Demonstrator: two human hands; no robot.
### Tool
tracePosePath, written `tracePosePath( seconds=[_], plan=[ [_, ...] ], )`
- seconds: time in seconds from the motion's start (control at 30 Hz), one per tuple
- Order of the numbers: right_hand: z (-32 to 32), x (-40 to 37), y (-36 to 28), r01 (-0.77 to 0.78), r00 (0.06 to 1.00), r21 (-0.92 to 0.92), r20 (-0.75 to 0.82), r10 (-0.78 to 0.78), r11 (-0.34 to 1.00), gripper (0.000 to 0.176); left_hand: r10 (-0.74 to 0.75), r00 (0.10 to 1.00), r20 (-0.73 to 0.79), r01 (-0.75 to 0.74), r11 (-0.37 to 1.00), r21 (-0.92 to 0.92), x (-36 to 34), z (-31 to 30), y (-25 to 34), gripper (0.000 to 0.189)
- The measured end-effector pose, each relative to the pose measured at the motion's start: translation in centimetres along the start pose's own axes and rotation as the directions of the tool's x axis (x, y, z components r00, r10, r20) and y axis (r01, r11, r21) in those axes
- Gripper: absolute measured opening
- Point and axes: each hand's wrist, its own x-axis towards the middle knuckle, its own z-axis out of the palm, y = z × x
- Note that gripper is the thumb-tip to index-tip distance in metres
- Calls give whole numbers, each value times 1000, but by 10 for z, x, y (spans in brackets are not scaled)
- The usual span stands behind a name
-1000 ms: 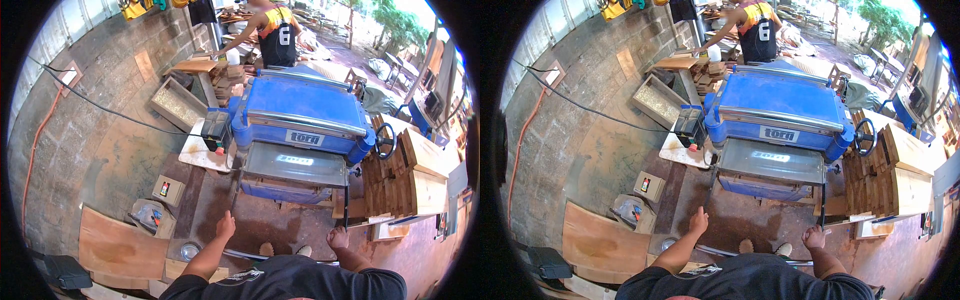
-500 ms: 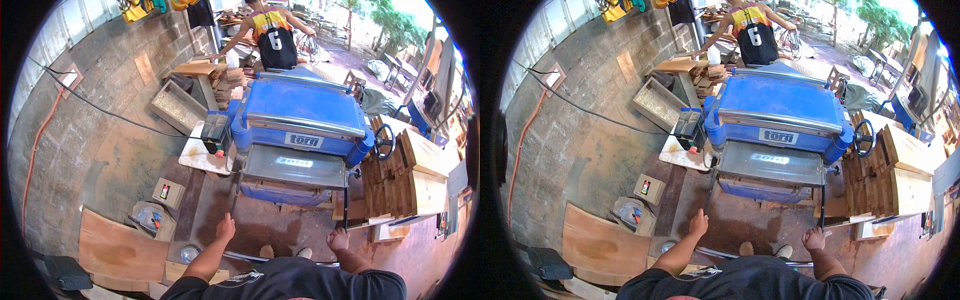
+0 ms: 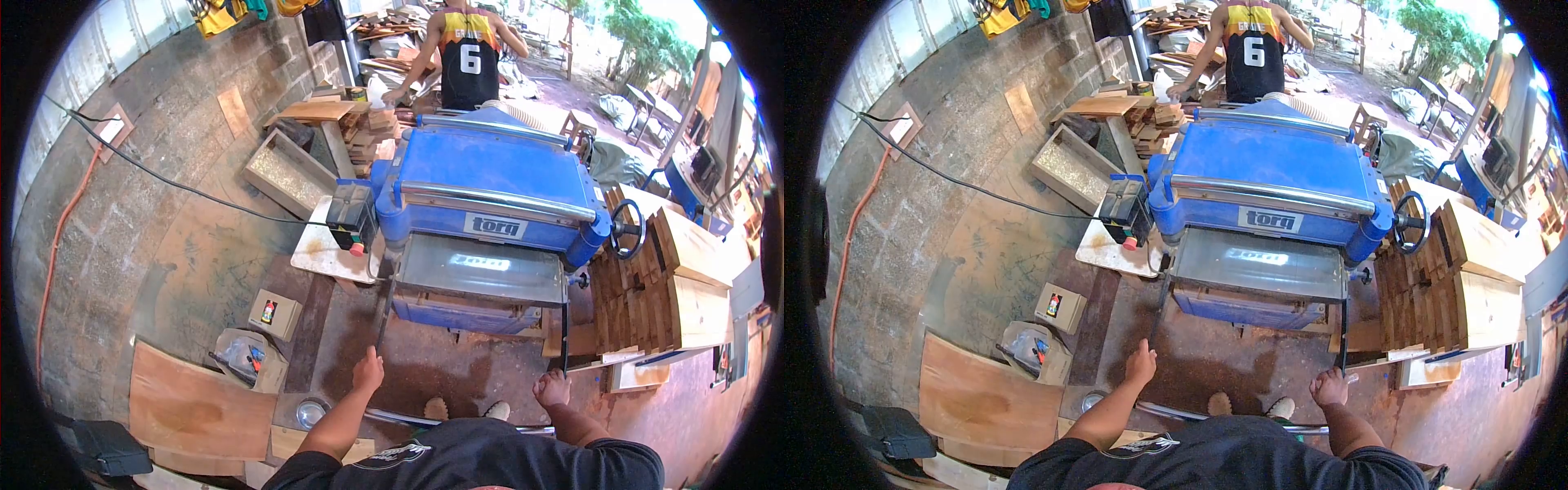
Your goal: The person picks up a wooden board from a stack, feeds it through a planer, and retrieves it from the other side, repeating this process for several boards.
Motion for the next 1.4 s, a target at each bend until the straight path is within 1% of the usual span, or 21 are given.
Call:
tracePosePath(
  seconds=[0.1, 0.17, 0.3, 0.37, 0.5, 0.67, 0.8, 0.87, 0.9, 0.97, 1.07, 1.1, 1.17, 1.3, 1.37, 1.4],
  plan=[
    [7, 0, 4, 3, 1000, 0, -16, -3, 1000, 23, -17, 1000, 9, 17, 1000, 10, 0, -2, 1, 33],
    [16, 0, 8, 18, 999, 3, -45, -18, 1000, 23, 9, 1000, -8, -9, 1000, -16, -1, -3, 2, 33],
    [9, 1, 4, 25, 998, -1, -50, -25, 1000, 22, 16, 1000, -16, -16, 1000, -9, -2, -2, 1, 33],
    [2, 1, 1, -7, 1000, 15, -24, 7, 1000, 21, 10, 1000, -16, -10, 1000, 11, -1, 0, 0, 33],
    [2, 1, 1, -7, 1000, 29, -26, 7, 1000, 20, 16, 1000, -12, -16, 1000, 1, 1, 4, -4, 33],
    [8, 0, 4, 18, 998, 22, -55, -17, 1000, 19, 16, 1000, -16, -16, 1000, -12, -1, -1, 0, 33],
    [6, 1, 3, 11, 999, 30, -41, -10, 999, 21, 16, 1000, -14, -16, 1000, -14, 0, 2, -2, 33],
    [7, 1, 4, 0, 1000, 32, -8, 0, 999, 22, 4, 1000, -1, -4, 1000, -1, 0, 0, -1, 33],
    [8, 1, 4, 0, 1000, 33, -7, 0, 999, 22, 4, 1000, -1, -4, 1000, -1, 0, 0, 0, 33],
    [11, 1, 5, 13, 999, -25, -30, -13, 1000, 24, -2, 1000, 4, 2, 1000, -1, 0, 0, 0, 32],
    [10, 1, 5, 17, 999, -35, -42, -19, 999, 23, 10, 1000, -12, -10, 1000, 6, 1, 3, -3, 33],
    [6, 1, 3, 17, 999, -35, -42, -19, 999, 23, 9, 1000, -11, -9, 1000, 6, 1, 3, -3, 33],
    [-3, 1, -2, -5, 1000, 5, 13, 5, 1000, 25, 11, 1000, -3, -11, 1000, 10, 1, 3, -3, 33],
    [0, 1, 1, -4, 1000, 16, 11, 3, 1000, 25, 19, 999, -26, -19, 1000, 10, 2, 6, -5, 33],
    [10, 1, 5, 27, 998, 1, -51, -27, 1000, 21, 27, 999, -25, -27, 1000, 10, 2, 6, -6, 33],
    [10, 1, 5, 28, 998, 1, -50, -28, 1000, 21, 27, 999, -25, -27, 1000, 10, 1, 6, -5, 33]
  ],
)
